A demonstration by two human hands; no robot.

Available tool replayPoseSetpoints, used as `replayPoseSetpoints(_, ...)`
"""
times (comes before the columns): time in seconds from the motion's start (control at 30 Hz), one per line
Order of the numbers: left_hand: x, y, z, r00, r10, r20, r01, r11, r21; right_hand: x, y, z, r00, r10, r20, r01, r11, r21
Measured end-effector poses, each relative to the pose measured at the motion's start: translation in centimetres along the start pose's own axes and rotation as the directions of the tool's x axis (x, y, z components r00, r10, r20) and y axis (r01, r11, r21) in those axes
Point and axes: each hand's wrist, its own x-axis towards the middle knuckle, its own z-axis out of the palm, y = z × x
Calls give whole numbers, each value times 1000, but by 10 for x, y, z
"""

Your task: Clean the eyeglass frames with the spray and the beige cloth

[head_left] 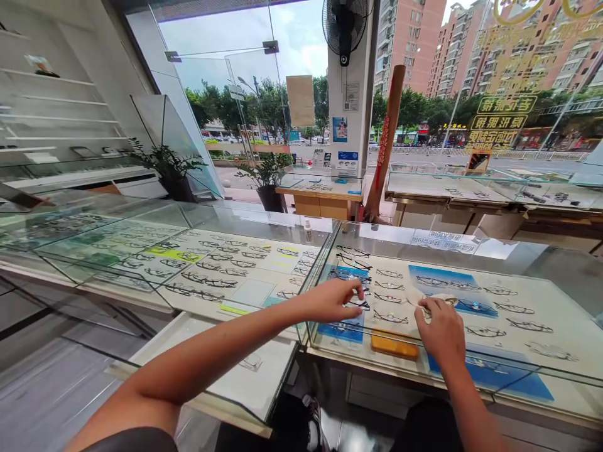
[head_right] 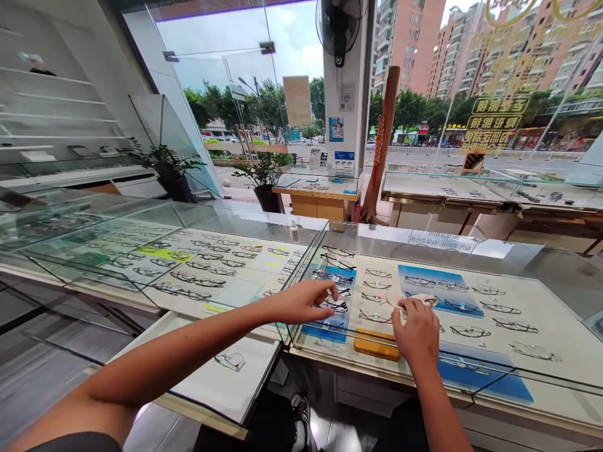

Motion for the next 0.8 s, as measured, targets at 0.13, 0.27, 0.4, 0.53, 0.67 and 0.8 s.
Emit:
replayPoseSetpoints(0.13,-80,-25,12,843,108,527,55,957,-285,-2,6,2,1000,-31,2,31,999,-40)
replayPoseSetpoints(0.27,-128,-98,36,707,-31,707,312,910,-272,-2,10,1,999,-32,-6,32,995,-98)
replayPoseSetpoints(0.4,-144,-168,58,783,-425,454,440,894,78,-1,12,-1,999,-39,-1,39,990,-133)
replayPoseSetpoints(0.53,-128,-220,65,808,-577,121,556,814,171,-1,16,-2,1000,-24,14,26,987,-156)
replayPoseSetpoints(0.67,-94,-266,58,793,-596,-128,609,770,192,0,23,0,1000,-8,7,9,989,-150)
replayPoseSetpoints(0.8,-57,-308,51,786,-538,-306,608,763,219,-1,36,8,1000,-7,7,8,994,-113)
